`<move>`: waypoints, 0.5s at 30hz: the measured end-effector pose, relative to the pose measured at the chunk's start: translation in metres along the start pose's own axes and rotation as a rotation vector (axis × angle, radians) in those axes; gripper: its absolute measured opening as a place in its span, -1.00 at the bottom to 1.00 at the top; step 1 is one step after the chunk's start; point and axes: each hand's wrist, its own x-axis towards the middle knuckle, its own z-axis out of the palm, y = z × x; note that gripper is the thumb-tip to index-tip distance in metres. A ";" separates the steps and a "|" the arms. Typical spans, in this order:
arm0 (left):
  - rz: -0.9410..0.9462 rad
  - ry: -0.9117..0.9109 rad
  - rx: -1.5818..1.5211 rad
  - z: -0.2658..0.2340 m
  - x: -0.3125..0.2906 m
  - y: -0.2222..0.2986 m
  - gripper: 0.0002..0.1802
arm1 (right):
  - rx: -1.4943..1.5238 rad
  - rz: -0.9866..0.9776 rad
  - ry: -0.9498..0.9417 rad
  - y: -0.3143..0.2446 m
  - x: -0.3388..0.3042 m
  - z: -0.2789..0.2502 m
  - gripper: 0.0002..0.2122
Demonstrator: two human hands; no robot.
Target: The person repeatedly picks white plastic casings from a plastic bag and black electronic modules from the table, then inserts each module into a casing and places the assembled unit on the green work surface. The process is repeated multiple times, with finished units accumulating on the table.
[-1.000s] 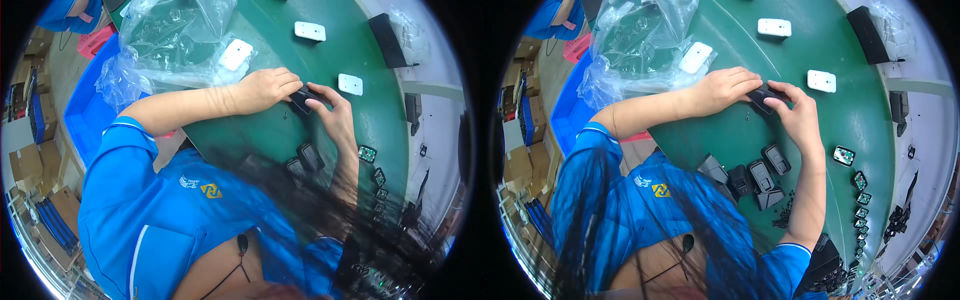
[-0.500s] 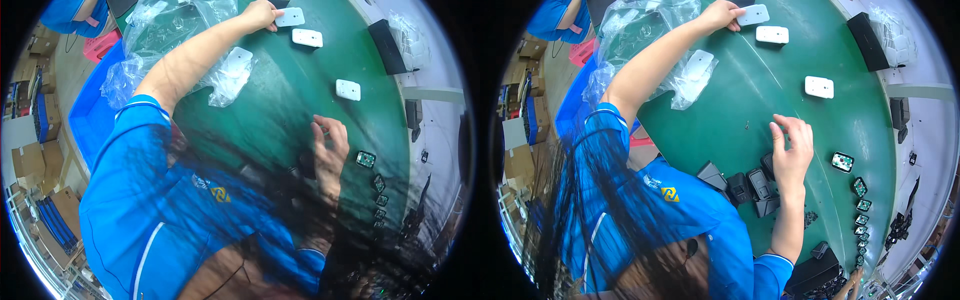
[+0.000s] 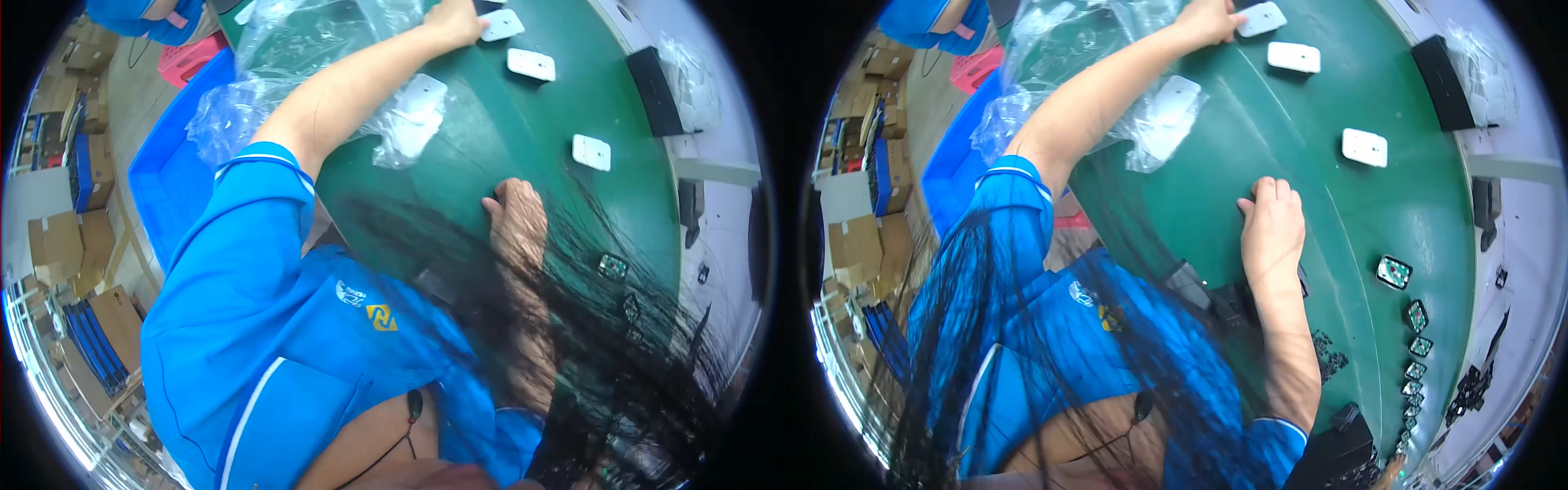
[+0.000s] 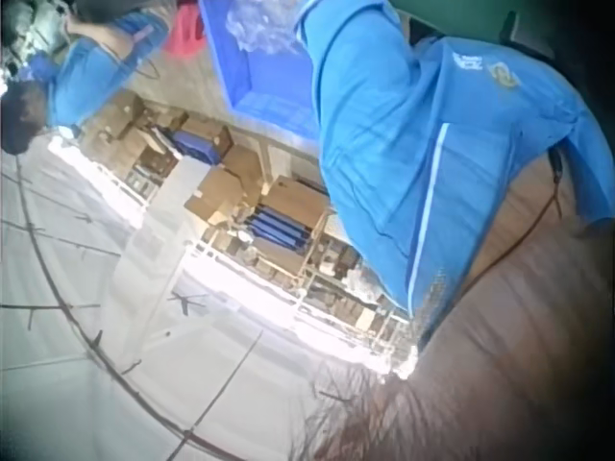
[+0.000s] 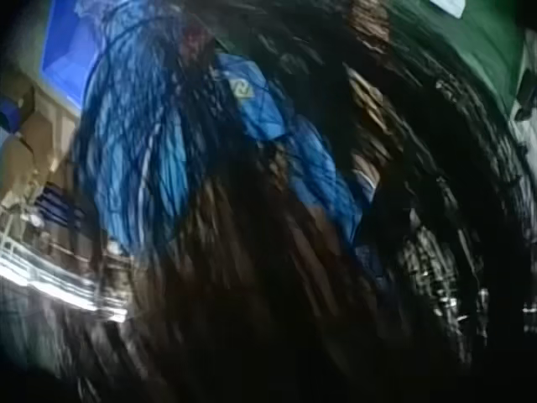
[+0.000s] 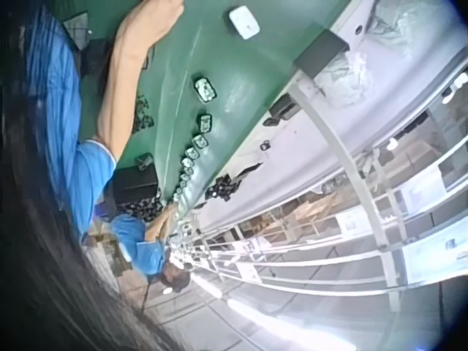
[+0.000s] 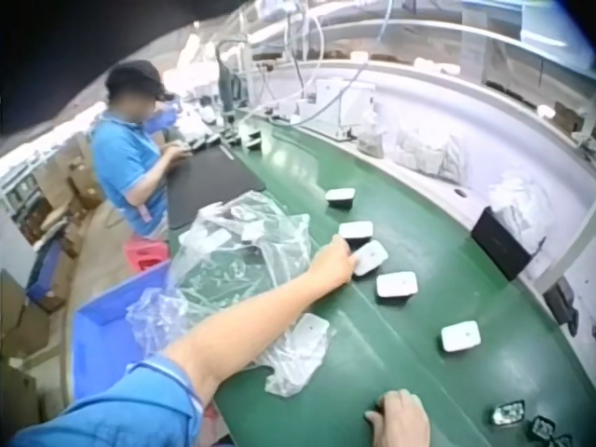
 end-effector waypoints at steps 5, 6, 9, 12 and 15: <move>0.507 -0.169 0.275 -0.078 -0.057 0.048 -0.76 | -0.088 -0.011 0.021 0.004 -0.009 0.009 -0.90; 0.547 -0.217 0.270 -0.090 -0.065 0.041 -0.79 | -0.089 -0.008 0.019 0.002 -0.010 0.006 -0.91; 0.649 -0.302 0.407 -0.113 -0.100 0.024 -0.80 | -0.039 -0.004 0.032 0.000 -0.009 0.002 -0.94; 0.713 -0.357 0.511 -0.116 -0.130 0.021 -0.76 | 0.093 0.003 0.146 0.002 -0.010 -0.006 -0.93; 0.733 -0.412 0.580 -0.121 -0.147 0.017 -0.70 | 0.396 0.189 0.136 0.005 -0.018 -0.016 -0.93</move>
